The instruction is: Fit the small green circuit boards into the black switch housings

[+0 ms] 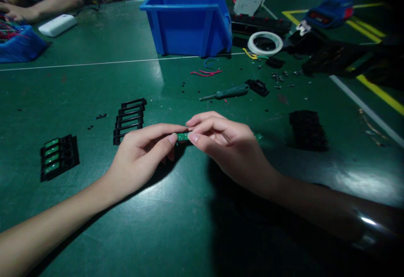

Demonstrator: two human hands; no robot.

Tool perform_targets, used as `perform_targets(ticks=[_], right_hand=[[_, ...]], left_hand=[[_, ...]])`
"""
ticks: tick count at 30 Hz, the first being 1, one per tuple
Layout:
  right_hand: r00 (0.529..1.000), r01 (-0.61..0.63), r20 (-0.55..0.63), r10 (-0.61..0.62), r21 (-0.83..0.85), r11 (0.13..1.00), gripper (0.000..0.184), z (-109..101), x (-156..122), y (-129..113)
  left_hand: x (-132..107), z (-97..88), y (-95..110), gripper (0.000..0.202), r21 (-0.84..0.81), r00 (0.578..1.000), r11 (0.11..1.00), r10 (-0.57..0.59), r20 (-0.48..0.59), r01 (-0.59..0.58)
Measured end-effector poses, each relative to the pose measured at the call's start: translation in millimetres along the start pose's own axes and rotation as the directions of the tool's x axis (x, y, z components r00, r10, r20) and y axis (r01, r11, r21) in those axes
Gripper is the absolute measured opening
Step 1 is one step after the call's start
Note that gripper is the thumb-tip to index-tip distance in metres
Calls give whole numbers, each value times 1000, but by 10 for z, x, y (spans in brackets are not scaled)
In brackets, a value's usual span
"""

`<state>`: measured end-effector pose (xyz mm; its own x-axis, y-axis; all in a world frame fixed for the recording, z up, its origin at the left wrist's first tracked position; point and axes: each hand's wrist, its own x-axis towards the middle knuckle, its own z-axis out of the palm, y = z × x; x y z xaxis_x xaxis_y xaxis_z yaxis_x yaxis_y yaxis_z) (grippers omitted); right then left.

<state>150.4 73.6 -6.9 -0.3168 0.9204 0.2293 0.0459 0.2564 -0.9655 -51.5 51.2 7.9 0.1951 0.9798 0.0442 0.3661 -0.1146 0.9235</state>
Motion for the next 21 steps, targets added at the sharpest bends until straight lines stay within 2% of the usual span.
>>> perform_targets(ticks=[21], right_hand=[[1000, -24, -11, 25, 43, 999, 10, 8, -10, 35]], left_hand=[[-4, -2, -5, 25, 0, 1000, 1000, 21, -3, -21]])
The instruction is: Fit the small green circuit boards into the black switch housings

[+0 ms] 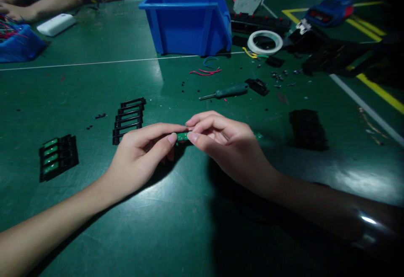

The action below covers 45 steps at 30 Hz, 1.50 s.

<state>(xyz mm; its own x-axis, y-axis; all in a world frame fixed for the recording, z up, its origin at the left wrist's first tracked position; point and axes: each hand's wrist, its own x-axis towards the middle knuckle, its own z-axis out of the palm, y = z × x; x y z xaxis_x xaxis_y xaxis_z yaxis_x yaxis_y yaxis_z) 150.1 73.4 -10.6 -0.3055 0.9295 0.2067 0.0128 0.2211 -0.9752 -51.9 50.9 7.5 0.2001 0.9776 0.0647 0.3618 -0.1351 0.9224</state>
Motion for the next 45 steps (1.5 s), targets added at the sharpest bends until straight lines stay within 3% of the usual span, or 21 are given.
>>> perform_targets(ticks=[17, 30, 45], right_hand=[[1000, -4, -2, 4, 19, 1000, 10, 8, 16, -10], [998, -64, -6, 66, 162, 985, 10, 13, 42, -10], [995, -96, 49, 86, 242, 966, 9, -12, 31, -19]], left_hand=[[10, -15, 0, 24, -6, 1000, 1000, -15, 7, 15], [100, -94, 27, 25, -144, 983, 982, -97, 157, 120], [96, -114, -14, 23, -169, 984, 980, -80, 159, 107]])
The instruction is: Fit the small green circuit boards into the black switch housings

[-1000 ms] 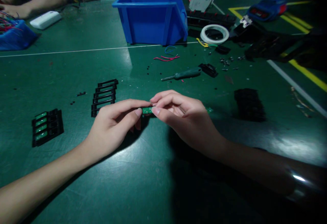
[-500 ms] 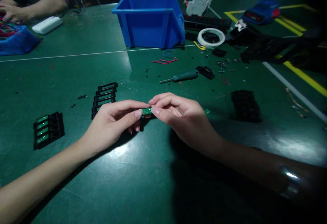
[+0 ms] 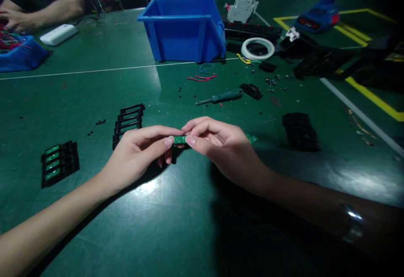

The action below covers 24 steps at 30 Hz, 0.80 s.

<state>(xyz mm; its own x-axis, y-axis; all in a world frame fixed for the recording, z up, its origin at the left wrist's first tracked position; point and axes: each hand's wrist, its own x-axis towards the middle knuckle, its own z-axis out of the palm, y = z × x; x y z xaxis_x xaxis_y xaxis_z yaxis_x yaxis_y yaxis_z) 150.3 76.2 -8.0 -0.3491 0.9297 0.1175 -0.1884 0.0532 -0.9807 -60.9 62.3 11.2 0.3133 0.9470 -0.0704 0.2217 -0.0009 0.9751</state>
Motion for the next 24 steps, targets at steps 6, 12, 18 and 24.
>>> perform_targets(ticks=[6, 12, 18, 24], right_hand=[[1000, 14, 12, -13, -15, 1000, 9, 0, 4, 7], [1000, 7, 13, -7, -29, 1000, 9, 1, -2, -6], [1000, -12, 3, 13, -47, 999, 10, 15, 0, -28], [1000, 13, -14, -15, -81, 997, 10, 21, -4, 0]], left_hand=[[16, 15, -3, 23, -12, 1000, 1000, 1, 4, -1], [6, 2, 3, 24, -18, 1000, 1000, -4, 6, 4], [-8, 5, -8, 23, -32, 1000, 999, -16, -15, 16], [2, 3, -33, 24, -37, 1000, 999, -13, -3, 12]])
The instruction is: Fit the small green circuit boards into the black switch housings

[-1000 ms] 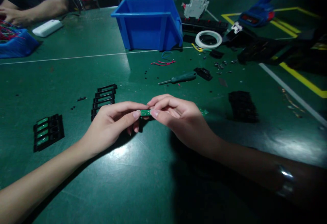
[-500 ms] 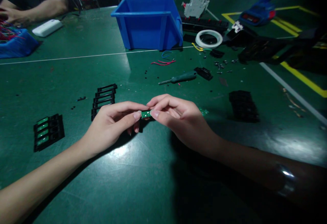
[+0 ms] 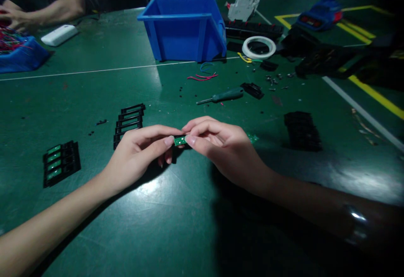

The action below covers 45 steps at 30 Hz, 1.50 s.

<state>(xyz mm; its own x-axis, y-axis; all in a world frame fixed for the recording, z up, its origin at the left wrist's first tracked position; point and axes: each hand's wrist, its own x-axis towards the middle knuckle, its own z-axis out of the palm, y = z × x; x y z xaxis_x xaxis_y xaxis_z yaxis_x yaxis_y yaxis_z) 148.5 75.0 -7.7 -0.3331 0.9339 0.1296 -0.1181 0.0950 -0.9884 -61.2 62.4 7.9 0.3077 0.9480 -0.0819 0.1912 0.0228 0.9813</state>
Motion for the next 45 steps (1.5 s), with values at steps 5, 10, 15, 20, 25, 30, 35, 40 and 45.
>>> perform_targets(ticks=[5, 10, 15, 20, 25, 30, 35, 40, 45], right_hand=[[1000, 6, -24, -6, -23, 1000, 10, 0, 2, 13], [999, 19, -46, -20, -25, 1000, 9, 6, 7, 28], [999, 2, -45, -2, -16, 1000, 9, 5, 5, 20], [999, -9, -38, 8, -21, 1000, 9, 11, -3, 11], [1000, -1, -24, 0, -28, 1000, 9, 8, -4, 14], [1000, 4, -20, -4, -26, 1000, 9, 2, 2, 11], [999, -3, -34, 2, -40, 999, 10, 12, 2, 16], [999, -8, -31, 6, -39, 999, 9, 18, 2, 15], [999, -21, -38, 20, -40, 999, 9, 17, 3, 16]], left_hand=[[-18, -2, 0, 26, 19, 1000, 1000, -3, 13, 3], [-29, 23, 24, 26, 68, 1000, 997, 24, -16, -23], [-34, 31, 16, 25, 66, 999, 997, 31, -31, -29], [-42, 19, 0, 27, 46, 999, 998, 33, -11, -33], [-41, 31, 18, 26, 78, 999, 996, 36, -18, -35], [-35, 32, 25, 26, 76, 1000, 997, 18, -17, -17], [-36, 30, 25, 27, 81, 1000, 997, 8, -22, -7], [-33, 32, 30, 25, 88, 1000, 996, 17, -19, -16], [-23, 32, 29, 26, 101, 999, 995, 20, -26, -17]])
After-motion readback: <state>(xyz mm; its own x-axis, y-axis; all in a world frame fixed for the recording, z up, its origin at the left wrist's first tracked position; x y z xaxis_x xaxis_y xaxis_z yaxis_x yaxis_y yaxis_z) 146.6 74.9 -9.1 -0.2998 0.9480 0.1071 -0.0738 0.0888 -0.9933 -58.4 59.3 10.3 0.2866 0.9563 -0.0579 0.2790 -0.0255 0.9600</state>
